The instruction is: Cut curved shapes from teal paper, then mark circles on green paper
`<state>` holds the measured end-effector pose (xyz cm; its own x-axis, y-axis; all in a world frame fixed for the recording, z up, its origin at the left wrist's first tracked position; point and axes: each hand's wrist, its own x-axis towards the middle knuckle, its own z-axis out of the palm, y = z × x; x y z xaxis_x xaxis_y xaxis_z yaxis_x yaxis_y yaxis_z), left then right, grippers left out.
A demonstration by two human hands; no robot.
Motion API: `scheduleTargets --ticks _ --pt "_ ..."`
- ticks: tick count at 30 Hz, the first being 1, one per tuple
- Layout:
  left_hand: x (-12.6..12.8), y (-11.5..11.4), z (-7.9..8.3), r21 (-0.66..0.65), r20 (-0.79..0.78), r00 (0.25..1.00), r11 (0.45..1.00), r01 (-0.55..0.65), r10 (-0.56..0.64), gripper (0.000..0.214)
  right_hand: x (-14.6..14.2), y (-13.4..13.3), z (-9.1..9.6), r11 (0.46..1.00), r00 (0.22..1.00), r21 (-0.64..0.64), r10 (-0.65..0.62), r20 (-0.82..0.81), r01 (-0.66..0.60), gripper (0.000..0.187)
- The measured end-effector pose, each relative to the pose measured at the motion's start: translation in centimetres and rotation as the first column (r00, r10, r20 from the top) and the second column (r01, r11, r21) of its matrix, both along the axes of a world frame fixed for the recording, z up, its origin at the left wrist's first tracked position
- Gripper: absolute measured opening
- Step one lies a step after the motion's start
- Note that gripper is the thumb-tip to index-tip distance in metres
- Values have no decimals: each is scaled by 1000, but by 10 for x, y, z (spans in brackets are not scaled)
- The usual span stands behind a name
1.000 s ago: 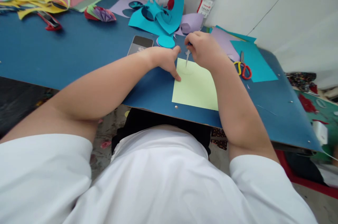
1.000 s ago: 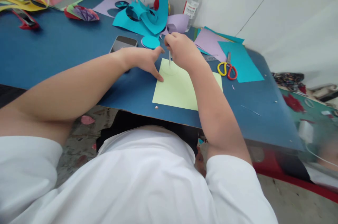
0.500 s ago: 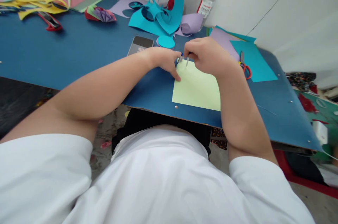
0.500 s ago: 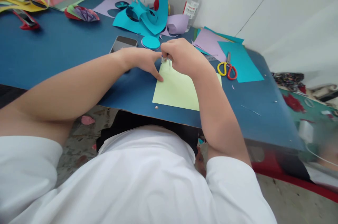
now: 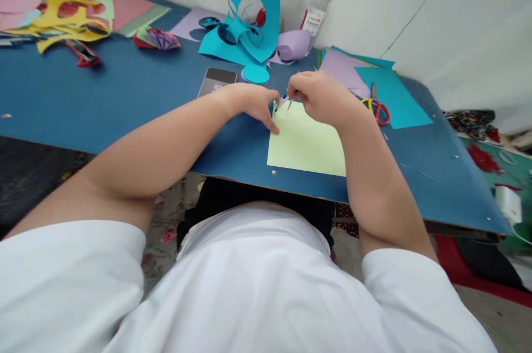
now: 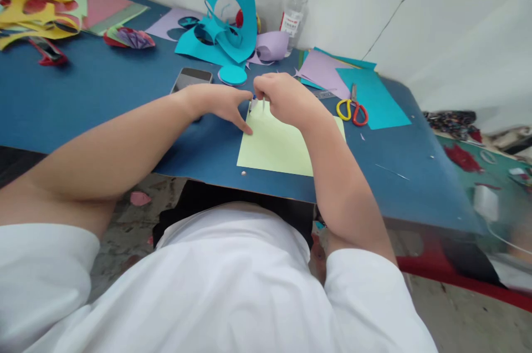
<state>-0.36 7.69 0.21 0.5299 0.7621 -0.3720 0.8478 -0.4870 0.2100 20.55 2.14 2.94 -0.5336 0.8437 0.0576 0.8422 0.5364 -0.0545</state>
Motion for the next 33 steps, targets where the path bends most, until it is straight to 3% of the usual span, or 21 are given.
scheduleTargets --ticks 5,10,16,22,33 --pt "1 -1 1 12 -46 999 1000 2 -1 121 6 8 -15 999 987 25 -29 -158 34 27" --pt "0 1 -1 16 -51 999 1000 7 -6 124 7 8 -22 996 960 -28 -89 -266 84 28" --pt "-1 2 -2 13 -31 999 1000 23 -22 130 10 2 -8 995 931 -20 -99 -351 98 15" --pt "1 -2 1 10 -57 998 1000 5 -4 132 17 -23 11 987 922 -37 -157 -355 153 11" --pt "3 -9 8 44 -88 995 997 61 -57 119 31 -14 -11 974 903 49 -184 -388 220 37"
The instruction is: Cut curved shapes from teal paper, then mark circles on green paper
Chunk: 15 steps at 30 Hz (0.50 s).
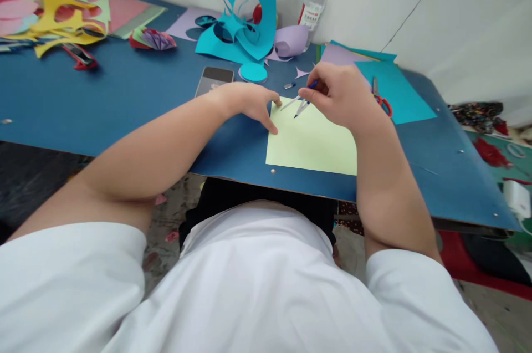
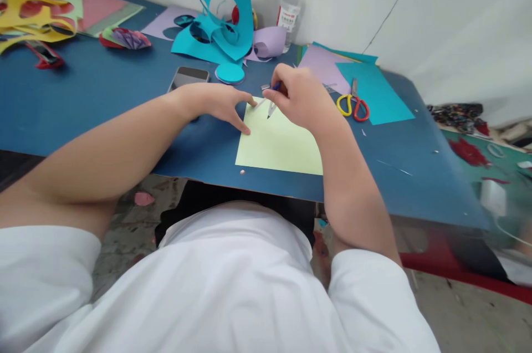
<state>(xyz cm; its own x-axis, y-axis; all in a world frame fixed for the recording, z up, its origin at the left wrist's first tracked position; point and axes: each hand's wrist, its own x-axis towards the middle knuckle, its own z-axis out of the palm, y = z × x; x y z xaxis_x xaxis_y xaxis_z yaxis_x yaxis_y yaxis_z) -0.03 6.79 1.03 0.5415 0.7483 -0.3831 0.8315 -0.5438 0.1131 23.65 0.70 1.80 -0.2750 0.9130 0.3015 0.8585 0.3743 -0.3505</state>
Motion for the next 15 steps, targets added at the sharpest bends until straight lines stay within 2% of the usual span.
scheduleTargets --ticks 5,9,15 --pt "1 -5 2 44 11 995 994 102 -103 97 -6 1 -5 998 998 38 -50 34 48 32" --pt "2 0 -3 52 49 985 985 164 -166 94 -15 -4 -9 997 996 14 -82 -35 82 31" --pt "-2 2 -7 -28 103 990 995 99 -96 107 -29 -12 -10 992 957 -99 -96 -273 72 39"
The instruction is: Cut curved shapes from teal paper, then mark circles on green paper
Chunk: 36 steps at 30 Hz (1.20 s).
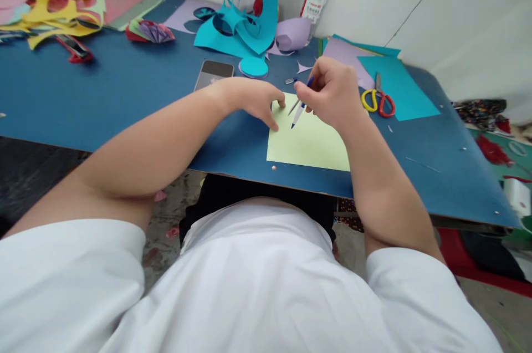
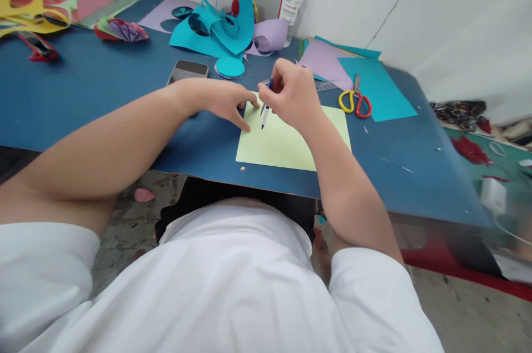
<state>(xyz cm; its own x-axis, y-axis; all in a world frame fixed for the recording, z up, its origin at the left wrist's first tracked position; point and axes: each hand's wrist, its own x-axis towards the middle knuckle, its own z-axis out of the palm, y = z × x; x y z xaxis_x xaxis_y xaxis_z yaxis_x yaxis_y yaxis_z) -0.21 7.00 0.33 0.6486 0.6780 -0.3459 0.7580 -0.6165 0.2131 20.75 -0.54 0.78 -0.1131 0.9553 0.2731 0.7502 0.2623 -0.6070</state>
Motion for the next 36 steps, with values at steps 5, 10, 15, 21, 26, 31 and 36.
scheduleTargets --ticks 5,10,15,21,26,31,36 --pt "-2 -1 0 -52 52 999 999 -14 16 127 -1 3 -4 1000 999 -18 -8 -42 8 38" --pt "-2 0 -1 -42 26 1000 999 6 -5 124 3 6 -7 1000 1000 -28 -1 -29 0 35" --pt "-2 -2 0 -30 26 1000 1000 3 -3 129 3 3 -6 999 999 -36 29 -42 -30 36" --pt "-1 -6 4 -164 25 994 981 -102 107 141 2 0 -4 996 996 -60 55 -66 -59 37" --pt "-1 -8 6 -125 34 996 989 -72 77 137 3 -2 2 998 995 -58 22 -99 -28 33" --pt "-1 -8 9 -85 8 999 996 -41 42 129 11 -2 10 998 987 -42 48 -152 -55 44" --pt "-1 -3 9 -101 -6 1000 995 -25 24 131 21 0 16 982 964 -126 110 -241 -144 52"
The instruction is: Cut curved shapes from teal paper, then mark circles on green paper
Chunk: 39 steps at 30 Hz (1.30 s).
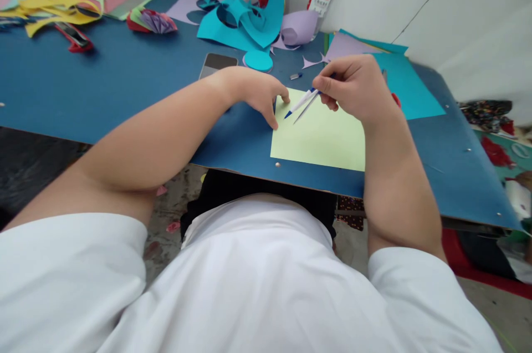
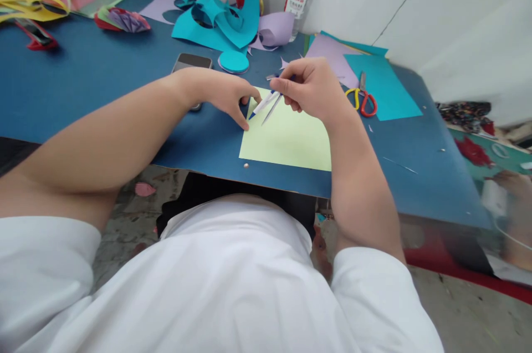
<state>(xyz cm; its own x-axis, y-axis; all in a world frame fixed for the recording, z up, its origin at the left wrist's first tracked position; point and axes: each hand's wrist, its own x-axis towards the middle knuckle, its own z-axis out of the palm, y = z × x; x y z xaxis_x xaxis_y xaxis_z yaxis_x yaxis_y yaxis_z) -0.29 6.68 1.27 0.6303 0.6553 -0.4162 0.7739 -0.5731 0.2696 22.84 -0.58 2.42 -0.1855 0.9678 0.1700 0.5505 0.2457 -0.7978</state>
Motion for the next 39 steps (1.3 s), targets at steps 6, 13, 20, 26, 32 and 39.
scheduleTargets --ticks 6,13,20,26,32,39 --pt "2 -1 5 61 -60 997 997 53 -49 115 11 -4 11 994 998 -103 34 -45 -38 38" --pt "-4 11 -4 60 3 999 997 44 -44 131 3 -8 -2 997 996 6 -79 46 78 41" --pt "-6 17 -11 -54 49 998 998 -38 40 161 -13 -3 -20 987 978 129 -121 167 100 36" --pt "-6 17 -12 -41 48 998 999 -30 32 166 -13 1 -27 986 970 134 -130 205 104 27" --pt "-5 15 -10 -11 58 998 1000 -5 5 151 -14 1 -32 987 973 137 -108 205 81 31" --pt "-3 23 -14 126 26 994 987 103 -107 114 -14 3 -37 980 964 179 -127 232 87 33"
